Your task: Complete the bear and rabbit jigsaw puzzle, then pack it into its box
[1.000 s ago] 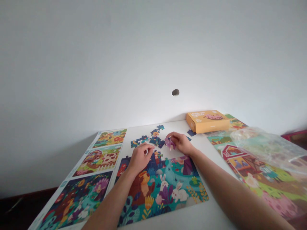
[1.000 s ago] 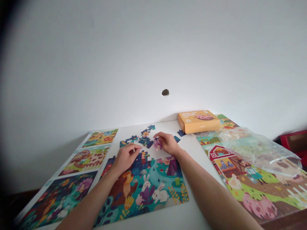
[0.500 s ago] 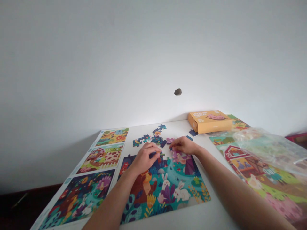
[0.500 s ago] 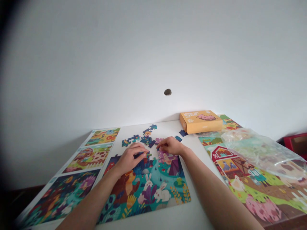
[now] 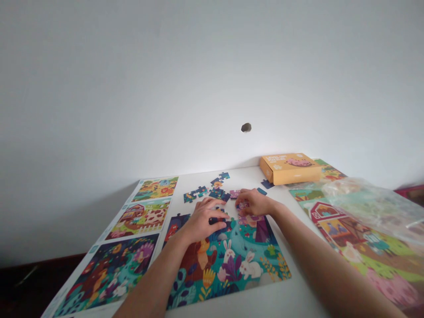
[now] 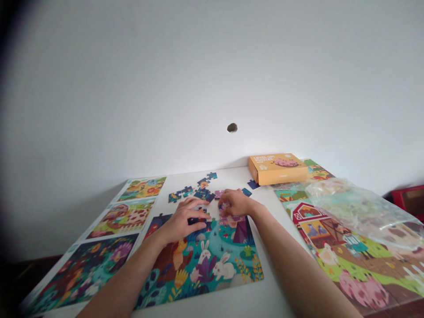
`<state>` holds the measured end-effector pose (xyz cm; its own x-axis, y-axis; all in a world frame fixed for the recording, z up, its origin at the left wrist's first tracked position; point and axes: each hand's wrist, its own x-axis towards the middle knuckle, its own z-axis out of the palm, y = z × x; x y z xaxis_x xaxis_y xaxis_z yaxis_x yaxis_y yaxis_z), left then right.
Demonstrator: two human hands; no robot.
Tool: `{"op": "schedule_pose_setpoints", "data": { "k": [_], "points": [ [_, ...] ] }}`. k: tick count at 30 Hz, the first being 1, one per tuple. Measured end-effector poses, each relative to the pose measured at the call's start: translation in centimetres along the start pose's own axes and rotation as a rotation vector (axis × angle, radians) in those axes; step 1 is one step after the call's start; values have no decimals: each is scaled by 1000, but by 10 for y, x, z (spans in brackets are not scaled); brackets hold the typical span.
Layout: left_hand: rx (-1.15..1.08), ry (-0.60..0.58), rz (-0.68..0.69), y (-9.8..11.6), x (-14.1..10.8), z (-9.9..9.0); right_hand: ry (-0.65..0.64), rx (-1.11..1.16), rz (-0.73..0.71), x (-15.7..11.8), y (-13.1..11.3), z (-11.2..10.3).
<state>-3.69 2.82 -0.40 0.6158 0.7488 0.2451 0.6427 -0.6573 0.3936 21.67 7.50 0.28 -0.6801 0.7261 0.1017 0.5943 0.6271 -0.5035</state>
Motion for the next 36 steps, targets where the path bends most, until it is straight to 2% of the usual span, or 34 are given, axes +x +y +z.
{"op": "schedule_pose_setpoints", "data": {
  "k": [10,19,22,27,32,36],
  "points": [
    [3,0,0,1,0,-1,43,-43,57,-3,1,3],
    [-3,-14,21,0,-1,0,110,-38,87,0,13,6],
    [5,-43,23,1,-1,-1,174,-80,122,1,15,8],
    [0,-50,26,1,0,-2,312,-238,284,4,20,12],
    [-6,-44,34,-1,-1,0,262,-271,345,7,22,15],
    [-8,-35,34,-1,-1,0,283,-260,343,9,20,18]
  ]
}}
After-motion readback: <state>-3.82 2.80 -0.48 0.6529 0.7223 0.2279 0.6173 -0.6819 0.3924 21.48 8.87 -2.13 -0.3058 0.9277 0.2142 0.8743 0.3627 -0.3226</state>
